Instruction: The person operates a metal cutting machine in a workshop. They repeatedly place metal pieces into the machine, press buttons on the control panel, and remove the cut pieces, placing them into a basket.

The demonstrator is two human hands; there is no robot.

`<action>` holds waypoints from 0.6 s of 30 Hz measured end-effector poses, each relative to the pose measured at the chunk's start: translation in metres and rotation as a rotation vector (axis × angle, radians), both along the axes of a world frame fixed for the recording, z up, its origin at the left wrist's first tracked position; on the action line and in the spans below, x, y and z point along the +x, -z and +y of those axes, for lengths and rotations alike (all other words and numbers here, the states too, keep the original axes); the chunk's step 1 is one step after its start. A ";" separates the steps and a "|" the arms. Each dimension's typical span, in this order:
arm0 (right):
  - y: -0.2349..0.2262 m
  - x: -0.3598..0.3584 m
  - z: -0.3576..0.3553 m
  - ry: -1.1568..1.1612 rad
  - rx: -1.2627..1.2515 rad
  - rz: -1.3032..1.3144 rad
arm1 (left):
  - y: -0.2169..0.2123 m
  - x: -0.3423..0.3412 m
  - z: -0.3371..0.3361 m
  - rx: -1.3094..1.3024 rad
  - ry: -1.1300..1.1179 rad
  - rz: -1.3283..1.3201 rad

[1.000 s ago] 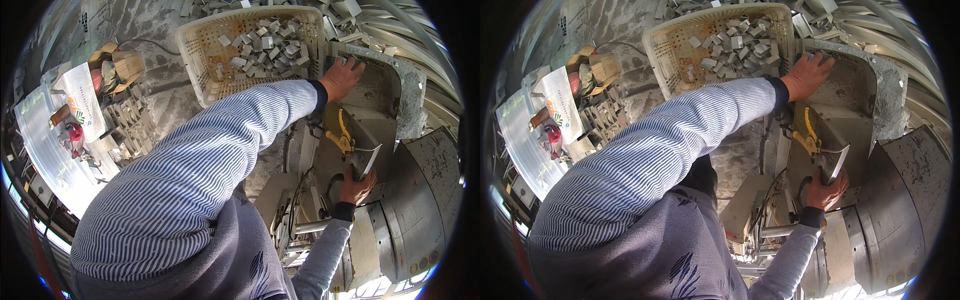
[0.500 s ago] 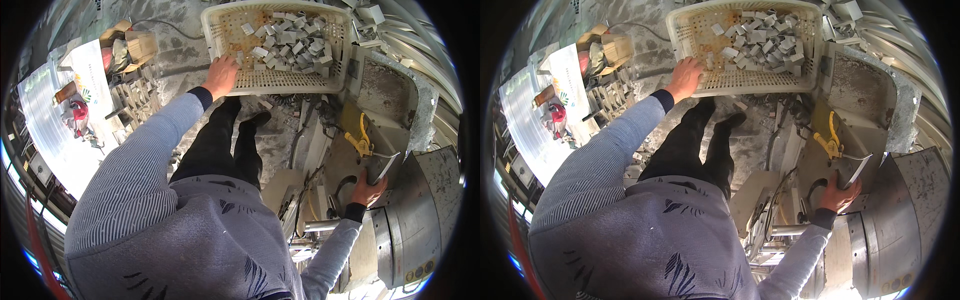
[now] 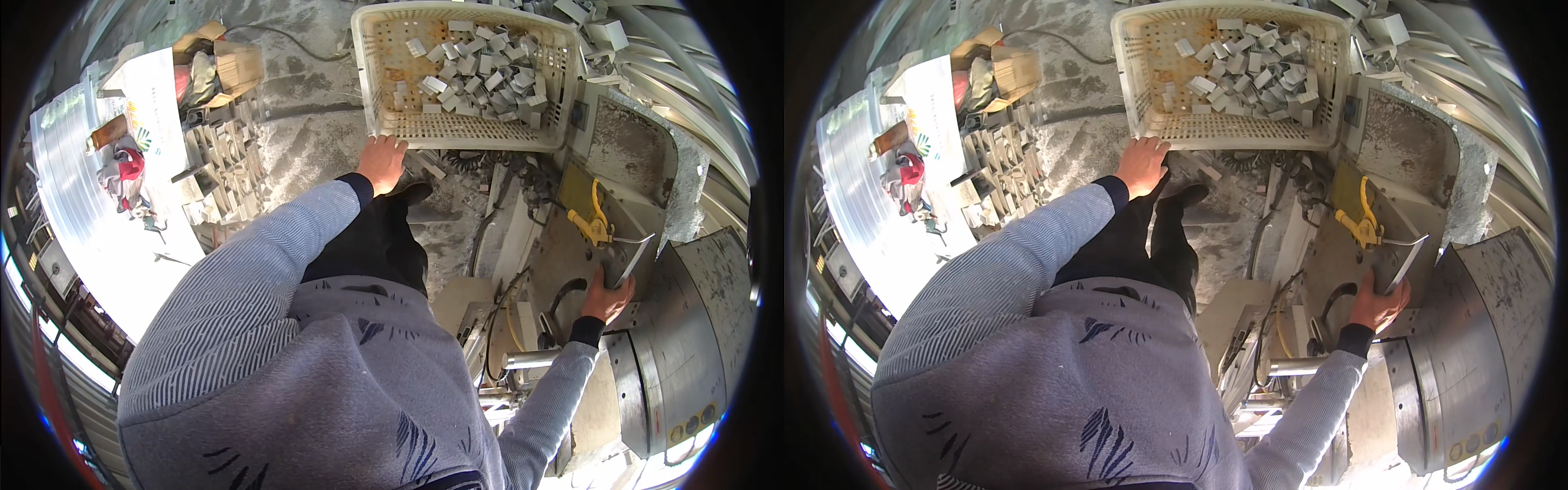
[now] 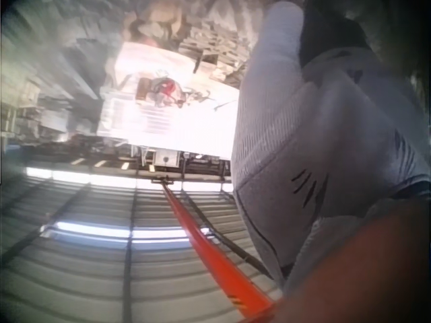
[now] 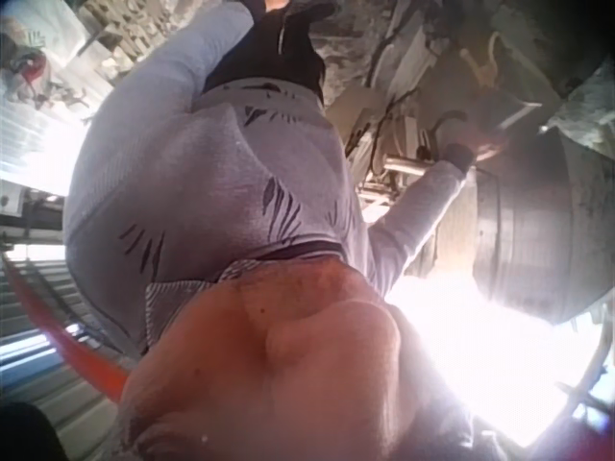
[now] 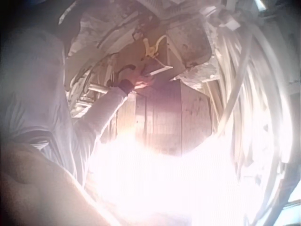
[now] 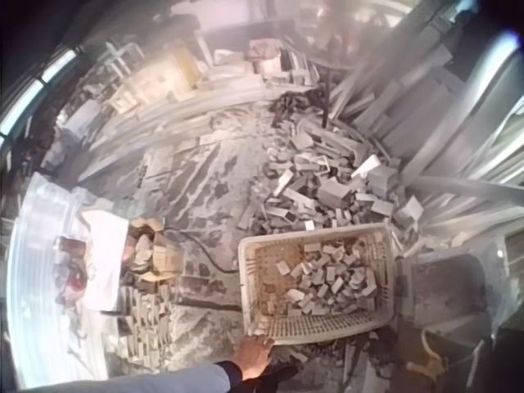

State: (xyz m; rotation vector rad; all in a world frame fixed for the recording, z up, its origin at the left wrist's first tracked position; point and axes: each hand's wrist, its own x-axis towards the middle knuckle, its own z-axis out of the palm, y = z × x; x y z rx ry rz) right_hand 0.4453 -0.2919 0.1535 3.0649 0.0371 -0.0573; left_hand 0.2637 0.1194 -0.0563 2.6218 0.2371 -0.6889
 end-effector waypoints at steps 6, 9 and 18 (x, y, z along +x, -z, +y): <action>-0.002 0.000 0.003 0.033 -0.019 0.027 | -0.011 -0.030 0.020 -0.239 -0.153 0.012; -0.003 0.000 0.006 0.060 -0.069 0.025 | -0.010 -0.064 0.034 -0.258 -0.344 0.129; -0.003 0.001 0.004 0.020 -0.055 -0.003 | -0.003 -0.239 0.087 -0.192 -0.668 0.235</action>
